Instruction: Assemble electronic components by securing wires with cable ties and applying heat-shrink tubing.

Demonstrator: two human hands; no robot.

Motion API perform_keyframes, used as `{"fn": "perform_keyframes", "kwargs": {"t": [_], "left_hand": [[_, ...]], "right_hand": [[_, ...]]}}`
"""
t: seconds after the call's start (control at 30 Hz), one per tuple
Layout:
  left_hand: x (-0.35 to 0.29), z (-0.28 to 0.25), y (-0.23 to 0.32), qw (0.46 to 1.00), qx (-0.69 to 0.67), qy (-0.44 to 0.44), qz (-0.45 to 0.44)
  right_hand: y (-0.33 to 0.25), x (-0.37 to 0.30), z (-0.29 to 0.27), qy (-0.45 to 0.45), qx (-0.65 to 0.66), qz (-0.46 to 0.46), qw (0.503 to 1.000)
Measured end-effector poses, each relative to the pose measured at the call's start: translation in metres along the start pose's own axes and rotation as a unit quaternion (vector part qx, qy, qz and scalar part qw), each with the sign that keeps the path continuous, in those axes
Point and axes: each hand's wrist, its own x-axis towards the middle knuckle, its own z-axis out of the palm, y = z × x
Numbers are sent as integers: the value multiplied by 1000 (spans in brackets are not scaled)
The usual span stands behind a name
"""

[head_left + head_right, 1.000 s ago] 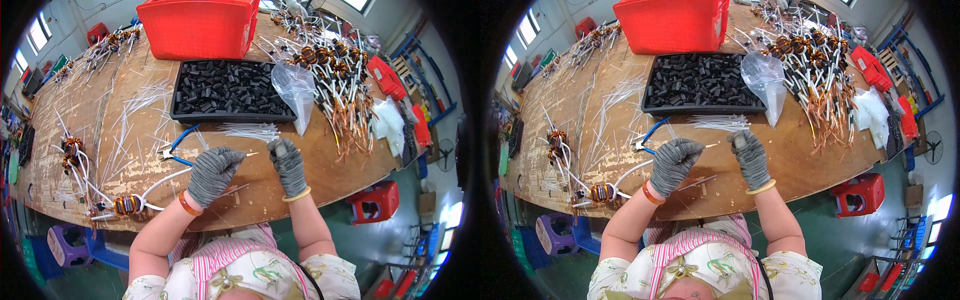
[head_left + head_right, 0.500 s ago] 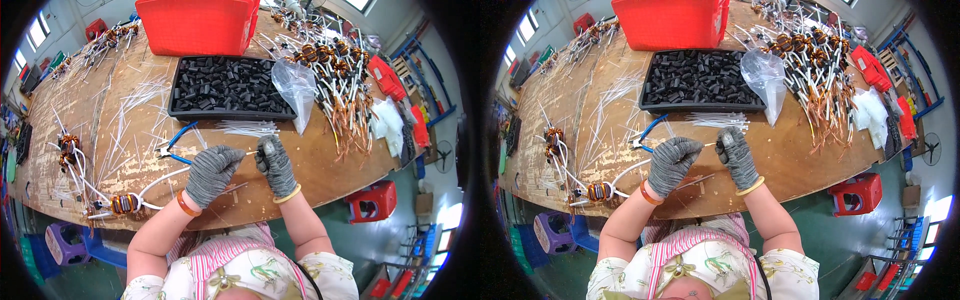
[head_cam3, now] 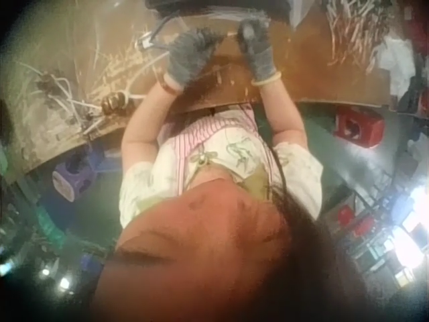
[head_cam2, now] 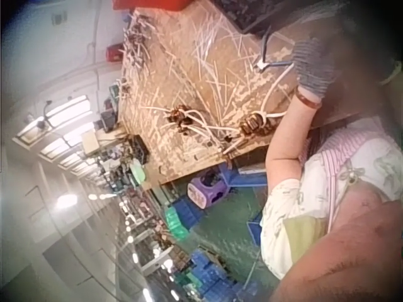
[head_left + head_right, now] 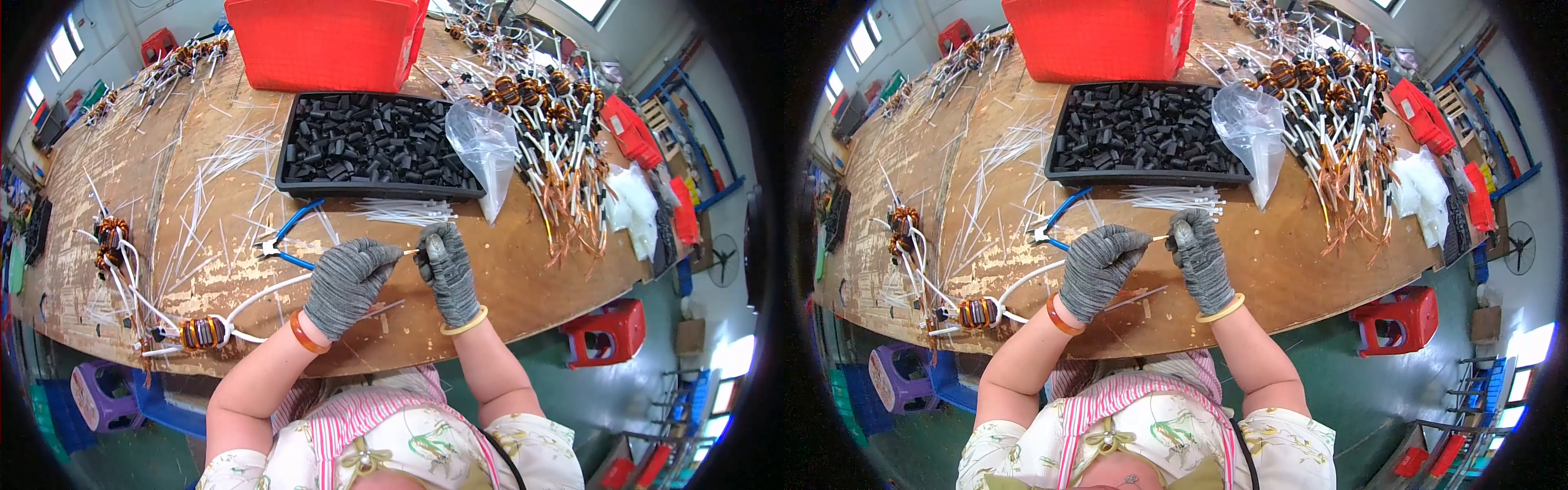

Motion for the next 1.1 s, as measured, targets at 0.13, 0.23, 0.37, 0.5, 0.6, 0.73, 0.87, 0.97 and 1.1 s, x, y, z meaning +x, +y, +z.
{"fn": "perform_keyframes", "kwargs": {"t": [0.13, 0.23, 0.37, 0.5, 0.6, 0.73, 0.87, 0.97, 1.1], "left_hand": [[0, 0, 0, 1000, 5, -6, -2], [1, -1, 0, 1000, 3, -6, -3], [0, 0, 0, 1000, 3, -5, -2], [0, 0, -1, 1000, 5, -7, -3], [0, 0, -2, 1000, -5, -8, -11], [2, -4, 1, 999, -14, -4, -30], [1, -2, -1, 999, -28, 10, -42], [3, -3, 0, 997, -45, 7, -69], [4, -7, 2, 996, -13, 33, -81]], "right_hand": [[2, 1, -2, 0, 11, -7, 1000], [4, 0, 0, -11, -15, -28, 999], [7, -1, 3, -23, -44, -34, 998], [14, -1, 9, -36, -54, -42, 997], [17, 0, 11, -42, -42, -54, 997], [5, -5, 12, -47, 106, 18, 993], [12, -3, 6, -49, 95, 40, 993], [13, -4, 10, -24, 116, 20, 993], [12, 1, 11, -39, 55, -29, 997]]}}
